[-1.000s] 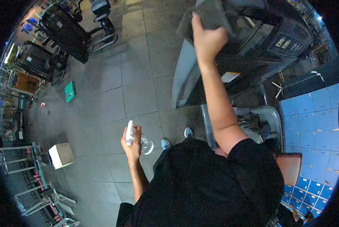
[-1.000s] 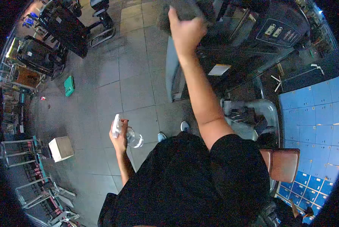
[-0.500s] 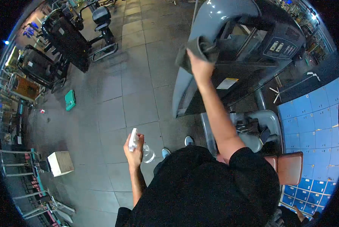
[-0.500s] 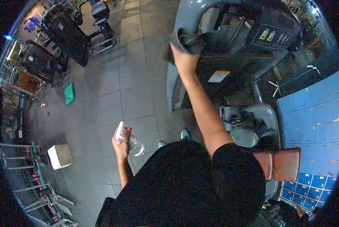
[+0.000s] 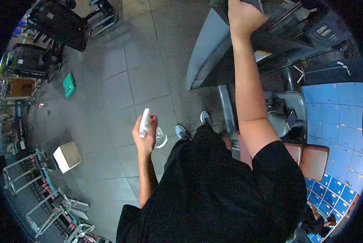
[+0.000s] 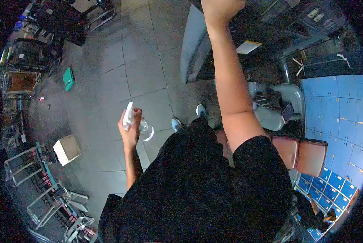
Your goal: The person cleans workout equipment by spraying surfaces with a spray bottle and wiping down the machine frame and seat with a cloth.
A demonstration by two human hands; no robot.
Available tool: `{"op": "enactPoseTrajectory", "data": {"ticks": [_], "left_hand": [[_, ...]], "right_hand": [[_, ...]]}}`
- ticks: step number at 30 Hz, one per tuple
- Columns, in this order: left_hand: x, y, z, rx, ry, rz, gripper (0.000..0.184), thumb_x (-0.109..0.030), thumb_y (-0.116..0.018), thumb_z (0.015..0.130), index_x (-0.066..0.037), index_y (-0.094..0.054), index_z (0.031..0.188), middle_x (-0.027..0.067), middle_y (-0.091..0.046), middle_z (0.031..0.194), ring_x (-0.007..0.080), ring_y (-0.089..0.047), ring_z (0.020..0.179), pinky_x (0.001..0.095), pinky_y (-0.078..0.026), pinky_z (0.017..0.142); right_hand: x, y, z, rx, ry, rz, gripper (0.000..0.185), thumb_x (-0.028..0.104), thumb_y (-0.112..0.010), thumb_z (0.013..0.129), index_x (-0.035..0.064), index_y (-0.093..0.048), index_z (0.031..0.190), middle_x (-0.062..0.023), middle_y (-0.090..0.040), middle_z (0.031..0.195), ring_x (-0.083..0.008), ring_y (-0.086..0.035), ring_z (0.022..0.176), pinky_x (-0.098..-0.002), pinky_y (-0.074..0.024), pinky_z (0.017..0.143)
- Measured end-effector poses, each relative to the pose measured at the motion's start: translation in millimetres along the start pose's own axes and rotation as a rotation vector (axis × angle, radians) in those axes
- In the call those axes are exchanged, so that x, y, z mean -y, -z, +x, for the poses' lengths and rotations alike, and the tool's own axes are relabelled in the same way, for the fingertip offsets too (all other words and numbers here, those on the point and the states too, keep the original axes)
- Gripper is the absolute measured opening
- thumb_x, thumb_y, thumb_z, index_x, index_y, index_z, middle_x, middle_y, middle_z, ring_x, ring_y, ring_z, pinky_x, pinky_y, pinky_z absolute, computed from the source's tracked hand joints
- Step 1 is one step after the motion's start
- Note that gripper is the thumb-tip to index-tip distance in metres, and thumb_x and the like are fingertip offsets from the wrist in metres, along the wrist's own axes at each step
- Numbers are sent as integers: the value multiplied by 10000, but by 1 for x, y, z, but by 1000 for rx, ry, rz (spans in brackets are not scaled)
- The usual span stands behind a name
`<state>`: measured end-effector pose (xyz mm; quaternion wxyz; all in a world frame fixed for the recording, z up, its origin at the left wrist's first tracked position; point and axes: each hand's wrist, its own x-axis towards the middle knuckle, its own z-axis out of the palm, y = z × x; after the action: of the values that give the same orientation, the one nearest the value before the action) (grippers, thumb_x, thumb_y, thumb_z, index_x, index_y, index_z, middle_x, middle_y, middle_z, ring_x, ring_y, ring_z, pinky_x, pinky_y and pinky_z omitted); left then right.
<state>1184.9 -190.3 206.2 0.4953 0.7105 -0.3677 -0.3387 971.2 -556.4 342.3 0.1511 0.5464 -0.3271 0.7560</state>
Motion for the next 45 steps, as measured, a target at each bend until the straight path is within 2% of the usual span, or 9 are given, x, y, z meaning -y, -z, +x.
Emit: {"op": "enactPoseTrajectory", "data": {"ticks": [9,12,19,21,27,31,36,40,45], "left_hand": [[-21,-27,34,156,-127,141,143,-192,-724,957,-53,-692,961,70,-648,767,166,-603,679,325,-489,653],[-35,-47,36,189,-141,101,155,-209,-712,967,-55,-699,976,93,-676,808,185,-659,726,334,-518,688],[-25,-85,42,230,-111,85,203,-223,-698,1003,-20,-691,1004,22,-658,839,77,-567,767,268,-474,679],[-36,-95,52,237,-156,108,196,-223,-717,961,-30,-691,981,123,-665,843,251,-658,728,357,-519,696],[-83,-108,84,267,-277,52,226,-245,-712,958,-21,-680,974,145,-644,811,278,-637,714,378,-508,694],[-81,-111,107,266,-430,85,206,-227,-719,929,-29,-661,922,162,-636,795,325,-646,704,413,-503,674],[-61,-130,126,286,-487,109,219,-226,-720,909,-27,-631,888,186,-643,815,395,-658,753,457,-502,685],[-34,-151,142,297,-555,255,288,-265,-693,919,-20,-564,842,209,-632,830,456,-641,781,521,-487,700],[-12,-155,146,324,-516,300,303,-274,-683,920,-23,-541,828,219,-616,830,469,-633,787,540,-479,701]], "right_hand": [[-27,-14,-109,-217,280,-134,468,268,-947,743,-53,-730,1005,-158,-746,983,-288,-704,906,-420,-528,873],[-27,29,-160,113,39,41,595,223,-913,767,38,-674,1279,-181,-702,1226,-343,-661,1147,-468,-502,1006],[-62,78,-278,539,-134,96,385,95,-824,836,7,-711,1193,-156,-711,1211,-323,-680,1098,-438,-525,984],[-63,98,-307,788,-338,-107,319,97,-784,862,13,-724,1163,-171,-722,1179,-338,-679,1090,-455,-528,969],[-54,171,-330,929,108,-540,384,183,-660,981,23,-634,1329,-212,-651,1328,-418,-586,1253,-439,-438,1101],[-25,297,-352,952,-475,-509,647,240,-591,1056,137,-323,1636,-116,-584,1467,-358,-652,1168,-417,-497,1012],[46,344,-294,-51,-1687,48,688,521,-585,1043,147,-392,1587,28,-524,1495,-162,-654,1082,-291,-535,858],[84,322,-252,-329,-1605,177,571,519,-628,1022,169,-513,1458,51,-568,1382,9,-549,977,-188,-453,771],[80,332,-277,-201,-1564,39,593,510,-604,1037,99,-534,1459,-12,-611,1365,-124,-585,1156,-277,-460,974]]}}
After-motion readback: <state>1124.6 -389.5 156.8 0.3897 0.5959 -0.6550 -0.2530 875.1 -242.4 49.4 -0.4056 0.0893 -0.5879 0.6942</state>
